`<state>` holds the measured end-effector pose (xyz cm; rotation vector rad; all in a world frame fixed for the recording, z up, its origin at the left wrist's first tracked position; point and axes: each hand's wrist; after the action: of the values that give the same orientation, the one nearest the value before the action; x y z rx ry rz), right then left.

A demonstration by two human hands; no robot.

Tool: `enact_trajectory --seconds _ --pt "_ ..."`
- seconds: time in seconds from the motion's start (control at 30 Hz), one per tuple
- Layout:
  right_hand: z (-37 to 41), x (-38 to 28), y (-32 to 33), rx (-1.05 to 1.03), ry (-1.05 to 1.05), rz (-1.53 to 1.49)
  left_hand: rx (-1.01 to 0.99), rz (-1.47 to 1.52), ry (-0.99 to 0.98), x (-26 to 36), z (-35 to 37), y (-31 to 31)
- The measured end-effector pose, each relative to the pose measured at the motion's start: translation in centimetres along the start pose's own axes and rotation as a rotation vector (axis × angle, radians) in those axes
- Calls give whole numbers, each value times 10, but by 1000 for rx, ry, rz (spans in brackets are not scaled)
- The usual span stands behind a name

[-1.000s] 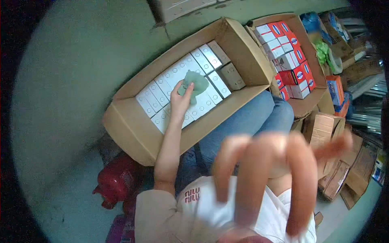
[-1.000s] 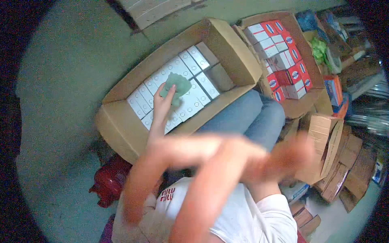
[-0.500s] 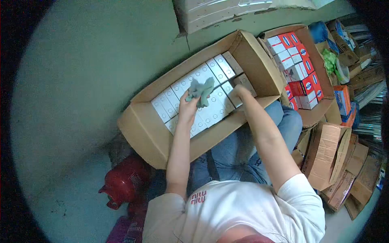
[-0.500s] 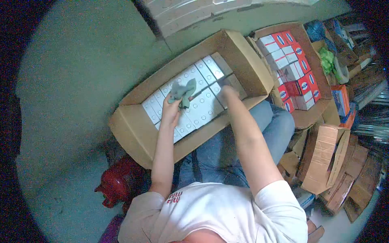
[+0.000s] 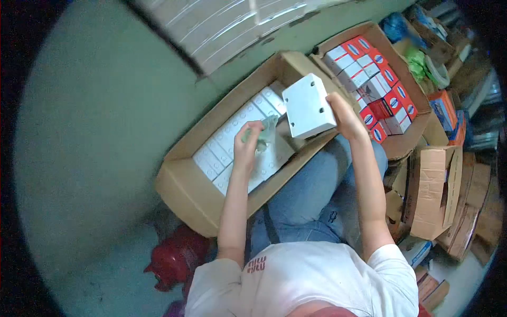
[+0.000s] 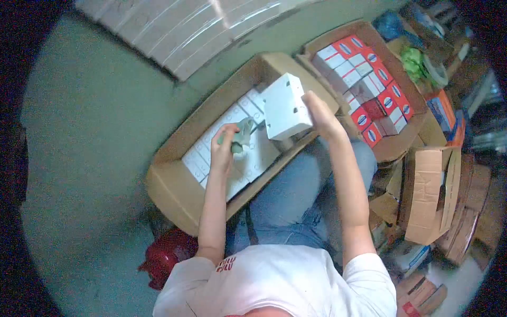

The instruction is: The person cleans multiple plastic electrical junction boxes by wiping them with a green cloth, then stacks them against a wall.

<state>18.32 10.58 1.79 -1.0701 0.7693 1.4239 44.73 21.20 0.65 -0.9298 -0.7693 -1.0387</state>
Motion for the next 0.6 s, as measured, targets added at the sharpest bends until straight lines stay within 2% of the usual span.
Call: enact_trajectory --seconds 0.03,0.13,0.17,0.27,0.3,0.37,0.4,0.5,0.6 --pt "4 -9 11 -45 36 -249 48 -214 -40 4 -9 -16" --pt "32 -54 29 -51 147 -563 37 -349 -603 36 -9 -93" --pt "31 -47 40 8 274 -573 -90 -327 -526 48 -6 -115" --pt "35 -46 74 194 476 -538 -192 -781 -996 65 -17 -186" --pt "37 -48 87 167 531 -613 -204 -812 -1069 63 -24 -210" --pt "40 -54 108 273 602 -588 -226 -870 -1213 60 -41 -256" --pt "41 -56 120 327 634 -578 -165 -884 -1308 64 -53 -276" --pt "38 -62 159 393 699 -587 -80 -855 -1232 61 -78 -321" --pt "21 -59 203 448 697 -674 -222 -901 -1300 25 -70 -351"
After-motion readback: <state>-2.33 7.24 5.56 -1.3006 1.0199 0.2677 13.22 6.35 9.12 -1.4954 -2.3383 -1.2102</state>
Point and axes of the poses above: each hand's wrist, its own z-axis away from the middle knuckle, its own y-axis out of the back of the hand, x = y × z, and after that the axes turned 7 degrees about y, right-handed
